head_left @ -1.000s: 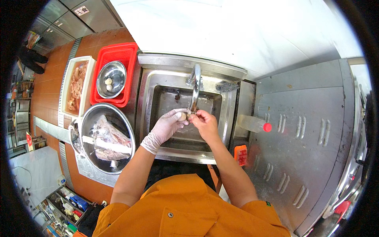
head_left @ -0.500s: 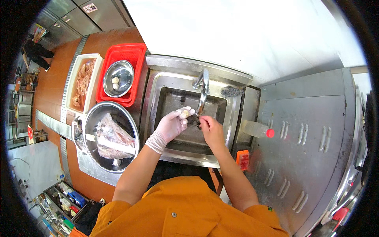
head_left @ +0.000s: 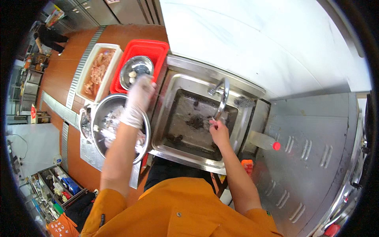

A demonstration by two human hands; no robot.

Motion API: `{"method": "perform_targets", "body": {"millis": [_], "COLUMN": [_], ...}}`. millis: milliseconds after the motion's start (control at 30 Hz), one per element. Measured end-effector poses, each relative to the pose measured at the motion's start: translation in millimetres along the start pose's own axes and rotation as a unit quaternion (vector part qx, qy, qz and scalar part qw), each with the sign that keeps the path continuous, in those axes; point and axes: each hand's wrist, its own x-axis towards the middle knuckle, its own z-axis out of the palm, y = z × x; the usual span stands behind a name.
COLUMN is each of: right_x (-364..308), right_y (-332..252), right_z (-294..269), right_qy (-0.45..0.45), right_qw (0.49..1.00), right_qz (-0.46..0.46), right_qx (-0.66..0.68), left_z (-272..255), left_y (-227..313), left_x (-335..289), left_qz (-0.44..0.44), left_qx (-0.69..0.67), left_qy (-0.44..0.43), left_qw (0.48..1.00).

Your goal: The person walks to a sink carrying two bowls, then repeatedly picks up small brown mushrooms, peels off their outer layers by hand, rinses them under running water, and places the cleaned mushrooms into a metal bowl. The person continues this process for several mushrooms and finishes by rinsing the sink.

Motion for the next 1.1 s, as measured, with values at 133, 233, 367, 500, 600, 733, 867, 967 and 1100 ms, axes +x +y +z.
{"method": "perform_targets", "body": {"millis": [133,233,367,500,600,733,867,967,1100], "right_x": [14,23,12,2,12,28,25,18,20], "right_y": [53,75,101,121,101,20,-46,-67,-69], "right_z": [25,52,94,106,90,56,13,0,7], "right_qy": [-0.030,-0.115,-0.278,-0.333,-0.287,-0.153,-0.111,-0.062,0.030], "right_qw": [0.980,0.961,0.885,0.869,0.933,0.840,0.884,0.891,0.879], "right_qz": [0.044,0.142,0.107,0.082,0.177,0.186,0.025,0.015,0.001], "right_qx": [-0.190,-0.208,-0.357,-0.356,-0.125,0.486,0.454,0.450,0.476], "left_z": [-29,3,57,89,97,112,137,152,170], "left_y": [20,32,31,5,-26,-42,-24,-7,8], "left_x": [31,-1,-66,-130,-140,-135,-120,-112,-113], "left_qz": [-0.262,-0.178,-0.165,-0.227,-0.260,-0.302,-0.295,-0.271,-0.270], "left_qx": [-0.181,-0.134,-0.132,-0.127,-0.088,-0.138,-0.253,-0.299,-0.327], "left_qy": [0.021,0.037,-0.043,-0.143,-0.200,-0.241,-0.256,-0.247,-0.189], "left_qw": [0.948,0.974,0.977,0.955,0.940,0.912,0.885,0.881,0.886]}}
